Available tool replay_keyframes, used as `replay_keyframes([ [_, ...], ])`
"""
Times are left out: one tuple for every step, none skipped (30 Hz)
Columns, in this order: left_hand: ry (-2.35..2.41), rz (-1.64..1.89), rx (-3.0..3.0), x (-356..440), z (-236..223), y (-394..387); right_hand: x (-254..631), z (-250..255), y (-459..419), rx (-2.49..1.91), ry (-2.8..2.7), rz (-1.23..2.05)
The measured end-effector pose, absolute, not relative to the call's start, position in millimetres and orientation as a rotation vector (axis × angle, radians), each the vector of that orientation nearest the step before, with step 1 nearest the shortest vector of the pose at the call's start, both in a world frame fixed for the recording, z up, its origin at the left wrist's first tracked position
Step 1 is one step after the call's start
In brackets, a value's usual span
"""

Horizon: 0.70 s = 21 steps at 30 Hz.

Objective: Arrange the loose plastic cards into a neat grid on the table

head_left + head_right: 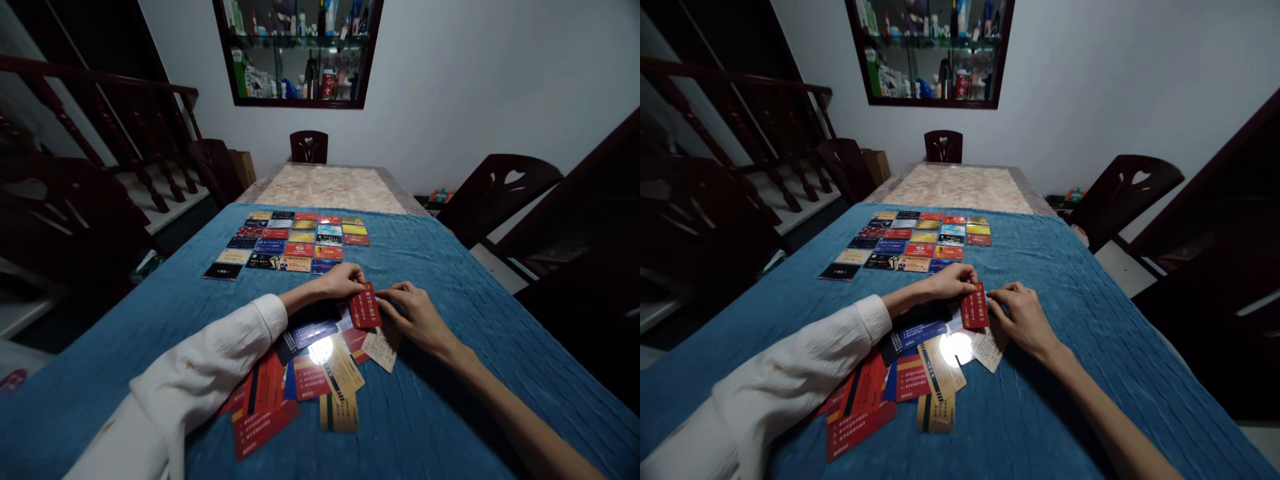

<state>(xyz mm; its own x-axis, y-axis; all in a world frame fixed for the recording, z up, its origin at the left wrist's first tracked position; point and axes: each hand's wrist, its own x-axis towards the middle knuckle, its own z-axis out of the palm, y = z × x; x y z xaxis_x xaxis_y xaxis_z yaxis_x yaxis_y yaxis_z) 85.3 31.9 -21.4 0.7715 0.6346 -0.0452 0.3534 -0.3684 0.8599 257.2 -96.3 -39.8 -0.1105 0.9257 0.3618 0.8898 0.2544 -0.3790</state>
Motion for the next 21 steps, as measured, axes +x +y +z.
replay_keyframes([
  [0.764,0.385,1.992,85,-22,32,256,-39,-97,-1.654,-1.995,0.083],
  [0.781,0.401,1.995,85,-24,31,254,-39,-98,-1.667,-1.985,0.075],
  [0.795,0.415,1.999,84,-25,31,252,-38,-98,-1.681,-1.976,0.065],
  [0.808,0.43,2.002,84,-26,31,251,-38,-99,-1.692,-1.969,0.056],
  [0.821,0.445,2.005,83,-27,30,249,-38,-99,-1.697,-1.967,0.052],
  [0.834,0.458,2.008,82,-27,30,248,-38,-100,-1.695,-1.966,0.053],
  [0.848,0.47,2.01,81,-27,29,247,-39,-100,-1.686,-1.969,0.06],
  [0.861,0.48,2.016,79,-27,28,245,-39,-101,-1.673,-1.973,0.075],
  [0.875,0.489,2.025,78,-27,27,244,-40,-101,-1.657,-1.977,0.097],
  [0.887,0.498,2.041,76,-26,26,242,-41,-101,-1.646,-1.98,0.122],
  [0.9,0.507,2.064,75,-24,25,241,-42,-101,-1.643,-1.981,0.147],
  [0.912,0.515,2.089,73,-23,24,240,-43,-101,-1.649,-1.98,0.172],
  [0.921,0.521,2.112,71,-21,22,239,-44,-101,-1.66,-1.976,0.197],
  [0.926,0.522,2.131,69,-19,21,238,-44,-100,-1.671,-1.97,0.221],
  [0.928,0.521,2.148,66,-17,19,237,-45,-100,-1.677,-1.962,0.239],
  [0.925,0.518,2.167,63,-16,17,236,-45,-99,-1.675,-1.955,0.248],
  [0.918,0.515,2.19,61,-14,15,235,-44,-99,-1.665,-1.949,0.242],
  [0.907,0.514,2.218,58,-14,13,235,-44,-98,-1.652,-1.947,0.222],
  [0.892,0.515,2.248,55,-13,11,234,-44,-97,-1.646,-1.949,0.192],
  [0.872,0.516,2.279,52,-13,9,234,-44,-97,-1.65,-1.957,0.162],
  [0.845,0.516,2.309,50,-13,7,233,-43,-96,-1.666,-1.968,0.135],
])
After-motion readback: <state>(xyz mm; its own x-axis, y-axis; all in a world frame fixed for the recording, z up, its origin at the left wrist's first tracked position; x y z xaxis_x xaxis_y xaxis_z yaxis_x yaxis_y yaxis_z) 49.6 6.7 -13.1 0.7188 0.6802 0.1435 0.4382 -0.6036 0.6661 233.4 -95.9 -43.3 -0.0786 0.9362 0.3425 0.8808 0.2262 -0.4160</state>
